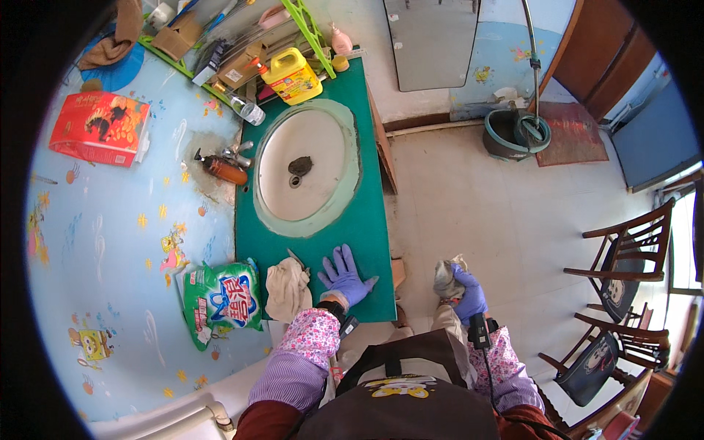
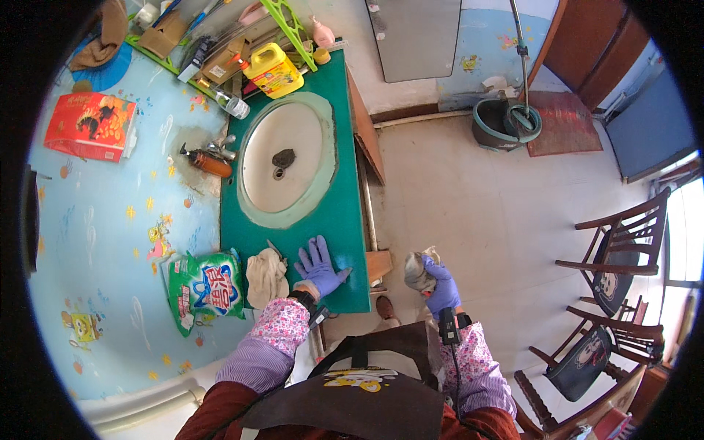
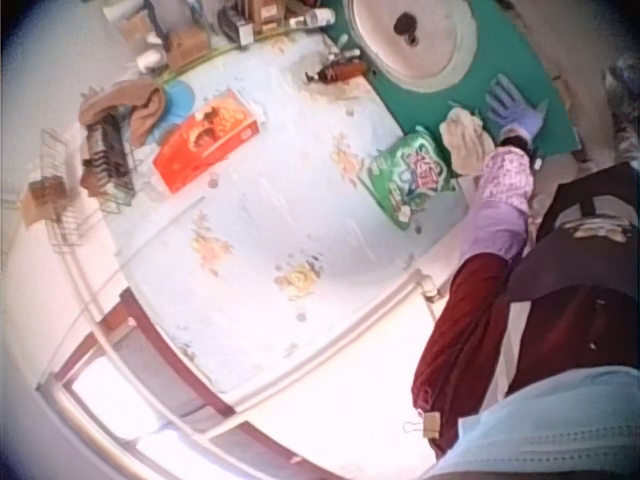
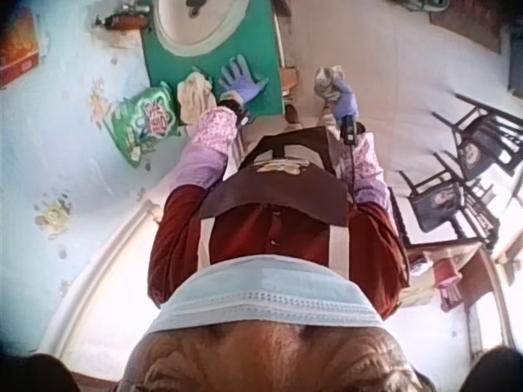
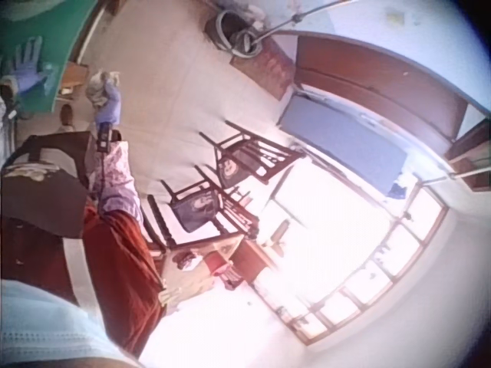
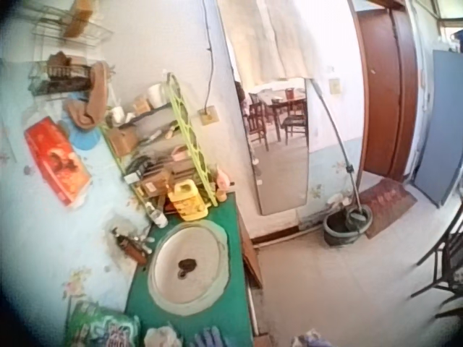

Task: The person wipes a wall and a green countertop with a cloth, then moves to a dining table to sort and fold several pieces of fabric from a red basin. The person uses a cloth to wipe surfaces and handles multiple fabric items one at a time.

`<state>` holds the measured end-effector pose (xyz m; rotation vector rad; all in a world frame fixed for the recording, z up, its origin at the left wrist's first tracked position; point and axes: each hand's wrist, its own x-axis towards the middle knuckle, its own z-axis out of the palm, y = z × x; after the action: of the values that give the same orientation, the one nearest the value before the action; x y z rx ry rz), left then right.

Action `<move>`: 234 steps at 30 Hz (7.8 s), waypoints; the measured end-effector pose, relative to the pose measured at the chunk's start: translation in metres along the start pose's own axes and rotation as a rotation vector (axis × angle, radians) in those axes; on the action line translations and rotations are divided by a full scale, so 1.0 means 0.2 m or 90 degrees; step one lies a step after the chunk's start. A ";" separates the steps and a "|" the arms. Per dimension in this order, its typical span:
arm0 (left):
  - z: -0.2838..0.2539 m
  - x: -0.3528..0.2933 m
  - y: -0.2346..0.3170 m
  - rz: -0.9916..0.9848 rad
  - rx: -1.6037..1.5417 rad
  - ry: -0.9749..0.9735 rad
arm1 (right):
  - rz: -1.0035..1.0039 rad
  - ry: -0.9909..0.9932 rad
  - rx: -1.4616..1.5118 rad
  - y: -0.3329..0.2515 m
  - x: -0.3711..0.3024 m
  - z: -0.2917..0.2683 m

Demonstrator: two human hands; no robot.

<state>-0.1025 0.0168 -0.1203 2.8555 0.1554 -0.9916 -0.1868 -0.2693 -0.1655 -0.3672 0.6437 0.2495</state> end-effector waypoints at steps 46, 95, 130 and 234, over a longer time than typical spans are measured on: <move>0.10 -0.07 -0.15 0.109 0.028 0.261 | -0.733 -0.397 -1.419 0.48 0.35 0.42; 0.00 0.41 0.07 0.119 0.005 0.488 | -0.698 -0.499 -1.111 0.41 0.58 0.40; -0.03 0.38 0.12 0.051 0.020 0.543 | -0.893 0.061 -1.574 0.17 1.50 1.14; -0.16 0.30 0.09 -0.040 -0.248 0.470 | -0.664 -0.484 -1.355 -0.04 1.72 1.18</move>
<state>-0.0346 0.0072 -0.1316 2.6951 0.4421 0.1314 0.2094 -0.1417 -0.2031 -2.3895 -0.8973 -0.0592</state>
